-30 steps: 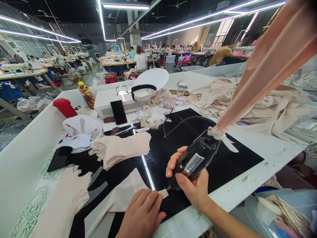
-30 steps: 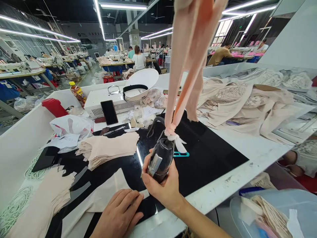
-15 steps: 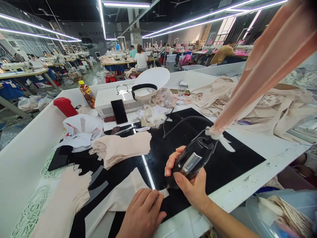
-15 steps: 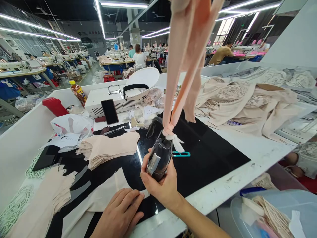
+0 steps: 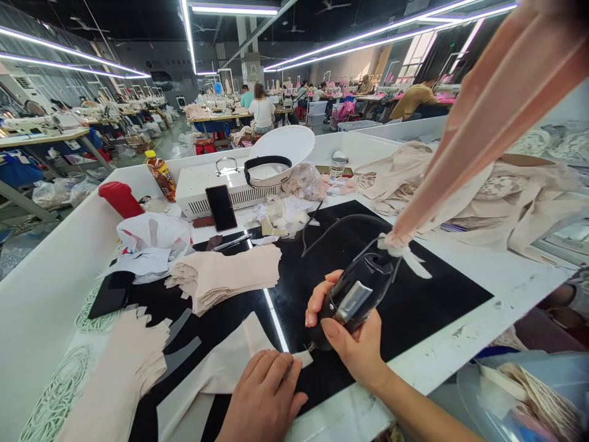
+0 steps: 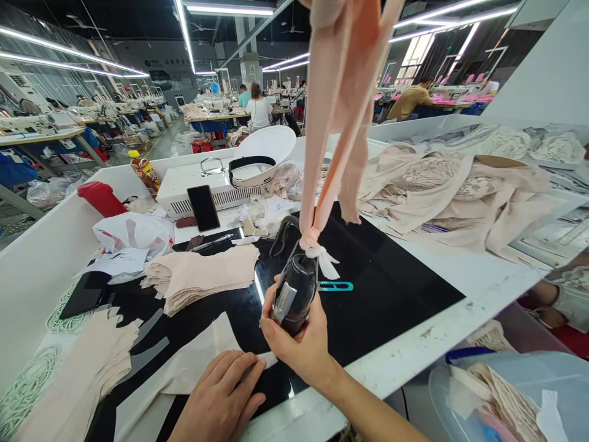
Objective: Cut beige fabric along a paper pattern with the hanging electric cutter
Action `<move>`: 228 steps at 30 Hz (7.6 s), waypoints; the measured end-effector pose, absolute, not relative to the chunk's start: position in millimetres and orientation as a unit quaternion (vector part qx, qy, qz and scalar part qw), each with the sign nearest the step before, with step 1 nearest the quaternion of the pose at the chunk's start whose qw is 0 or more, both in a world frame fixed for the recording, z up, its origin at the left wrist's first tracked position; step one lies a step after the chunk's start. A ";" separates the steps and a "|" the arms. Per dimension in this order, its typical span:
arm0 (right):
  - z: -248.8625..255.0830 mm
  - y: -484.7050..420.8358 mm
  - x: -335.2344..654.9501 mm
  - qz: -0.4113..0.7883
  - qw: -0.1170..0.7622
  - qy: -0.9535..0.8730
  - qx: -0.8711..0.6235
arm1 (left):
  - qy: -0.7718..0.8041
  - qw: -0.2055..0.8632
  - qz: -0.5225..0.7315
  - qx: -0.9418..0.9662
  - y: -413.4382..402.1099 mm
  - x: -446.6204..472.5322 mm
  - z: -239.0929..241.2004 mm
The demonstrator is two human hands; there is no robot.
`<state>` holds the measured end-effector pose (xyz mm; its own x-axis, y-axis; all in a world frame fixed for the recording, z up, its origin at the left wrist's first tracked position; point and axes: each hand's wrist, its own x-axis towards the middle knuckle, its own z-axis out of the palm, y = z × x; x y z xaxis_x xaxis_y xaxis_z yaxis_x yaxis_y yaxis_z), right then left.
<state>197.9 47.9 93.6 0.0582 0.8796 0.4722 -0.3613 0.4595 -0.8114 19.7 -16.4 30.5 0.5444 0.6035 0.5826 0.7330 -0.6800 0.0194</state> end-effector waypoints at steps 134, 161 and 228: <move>86.9 52.9 187.6 0.469 0.685 -0.509 -0.226 | -0.423 0.061 -0.314 -0.848 -7.9 12.9 20.3; 85.2 53.1 202.7 0.459 0.694 -0.508 -0.224 | -0.413 0.080 -0.297 -0.857 -7.2 7.7 19.6; 103.1 82.4 205.5 0.456 0.682 -0.503 -0.272 | -0.441 -0.061 -0.138 -0.885 16.5 -22.1 59.9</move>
<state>205.5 82.4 103.1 0.0769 0.8958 0.4377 -0.3482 0.4355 -0.8301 -22.1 16.5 59.9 0.5722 0.7977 0.1903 0.7639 -0.6029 0.2301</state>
